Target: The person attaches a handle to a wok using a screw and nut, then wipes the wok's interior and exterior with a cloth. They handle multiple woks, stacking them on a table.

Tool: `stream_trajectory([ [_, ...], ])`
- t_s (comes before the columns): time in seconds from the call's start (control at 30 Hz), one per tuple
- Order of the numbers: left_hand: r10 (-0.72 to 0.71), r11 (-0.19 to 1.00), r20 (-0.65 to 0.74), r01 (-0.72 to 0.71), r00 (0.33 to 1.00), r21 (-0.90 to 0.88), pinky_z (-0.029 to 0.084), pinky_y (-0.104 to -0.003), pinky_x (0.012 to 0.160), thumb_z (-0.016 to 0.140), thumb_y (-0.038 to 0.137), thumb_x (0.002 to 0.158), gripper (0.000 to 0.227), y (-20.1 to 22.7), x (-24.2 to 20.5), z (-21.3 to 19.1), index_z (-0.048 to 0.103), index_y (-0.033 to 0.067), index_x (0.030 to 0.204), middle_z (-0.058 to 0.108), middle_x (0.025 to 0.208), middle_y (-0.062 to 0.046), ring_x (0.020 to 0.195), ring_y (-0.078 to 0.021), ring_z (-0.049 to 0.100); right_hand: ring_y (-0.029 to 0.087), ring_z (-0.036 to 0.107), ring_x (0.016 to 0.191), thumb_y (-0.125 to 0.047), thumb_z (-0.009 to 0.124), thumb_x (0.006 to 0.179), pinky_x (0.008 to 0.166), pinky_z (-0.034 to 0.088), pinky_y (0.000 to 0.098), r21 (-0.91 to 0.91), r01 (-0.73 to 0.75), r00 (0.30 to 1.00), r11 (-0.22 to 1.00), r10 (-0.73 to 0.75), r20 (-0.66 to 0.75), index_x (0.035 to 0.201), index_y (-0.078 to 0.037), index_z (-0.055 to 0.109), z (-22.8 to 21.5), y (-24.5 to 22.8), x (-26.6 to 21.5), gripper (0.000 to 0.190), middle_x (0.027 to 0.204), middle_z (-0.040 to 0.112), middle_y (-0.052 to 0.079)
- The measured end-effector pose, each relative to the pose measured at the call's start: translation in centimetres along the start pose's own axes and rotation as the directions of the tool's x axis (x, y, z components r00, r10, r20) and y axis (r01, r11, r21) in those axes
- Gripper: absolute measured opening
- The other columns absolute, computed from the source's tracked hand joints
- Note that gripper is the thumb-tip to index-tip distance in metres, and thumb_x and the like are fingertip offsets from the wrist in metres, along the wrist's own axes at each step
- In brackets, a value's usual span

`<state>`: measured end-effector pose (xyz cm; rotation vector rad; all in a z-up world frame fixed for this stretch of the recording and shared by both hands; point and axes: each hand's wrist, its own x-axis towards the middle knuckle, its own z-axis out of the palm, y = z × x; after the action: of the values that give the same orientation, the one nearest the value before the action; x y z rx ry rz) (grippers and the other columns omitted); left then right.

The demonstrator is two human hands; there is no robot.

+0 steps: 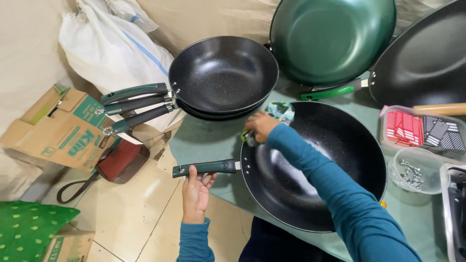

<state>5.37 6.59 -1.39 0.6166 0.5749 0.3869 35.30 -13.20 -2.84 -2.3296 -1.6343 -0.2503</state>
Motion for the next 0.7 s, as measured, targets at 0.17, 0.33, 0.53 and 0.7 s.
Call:
stream_trajectory([
  [0.17, -0.007, 1.000, -0.025, 0.007, 1.000, 0.001, 0.059, -0.051, 0.093, 0.059, 0.040, 0.101, 0.034, 0.1, -1.1, 0.4, 0.055, 0.0140, 0.124, 0.066, 0.127, -0.025, 0.106, -0.0408, 0.070, 0.023, 0.057, 0.122, -0.011, 0.050, 0.073, 0.115, 0.034, 0.0505, 0.128, 0.180, 0.984, 0.975, -0.180, -0.018, 0.101, -0.030, 0.073, -1.2, -8.2, -1.6, 0.041, 0.113, 0.069, -0.005],
  [0.33, 0.012, 1.000, -0.008, -0.012, 1.000, 0.013, 0.060, -0.051, 0.092, 0.058, 0.040, 0.102, 0.033, 0.0, -1.1, 0.6, 0.056, 0.0150, 0.124, 0.067, 0.126, -0.026, 0.103, -0.0403, 0.072, 0.029, 0.045, 0.142, -0.006, 0.054, 0.084, 0.123, 0.023, 0.0541, 0.269, 0.201, 0.979, 0.942, -0.200, -0.031, 0.127, -0.014, 0.067, -2.3, -9.8, -4.2, 0.046, 0.141, 0.060, 0.005],
  [0.53, 0.021, 0.999, 0.016, -0.022, 1.000, 0.028, 0.060, -0.048, 0.094, 0.060, 0.040, 0.101, 0.034, 0.1, -2.5, 1.8, 0.054, 0.0179, 0.127, 0.065, 0.131, -0.026, 0.108, -0.0400, 0.070, 0.046, 0.007, 0.155, 0.000, 0.059, 0.085, 0.117, 0.020, 0.0735, 0.381, -0.127, 0.989, 0.916, 0.148, -0.026, 0.165, -0.024, 0.025, -1.8, -8.0, -5.9, 0.091, 0.172, 0.012, 0.016],
  [0.7, -0.030, 1.000, 0.023, 0.030, 0.999, -0.005, 0.057, -0.047, 0.099, 0.066, 0.037, 0.097, 0.024, -2.8, -4.2, 4.8, 0.064, 0.0247, 0.118, 0.072, 0.123, -0.011, 0.111, -0.0317, 0.070, 0.045, 0.005, 0.156, -0.022, 0.055, 0.102, 0.118, 0.026, 0.0681, 0.181, -0.485, 0.874, 0.856, 0.468, 0.128, 0.168, -0.029, -0.003, 0.2, -8.5, -8.5, 0.088, 0.173, -0.008, 0.016],
])
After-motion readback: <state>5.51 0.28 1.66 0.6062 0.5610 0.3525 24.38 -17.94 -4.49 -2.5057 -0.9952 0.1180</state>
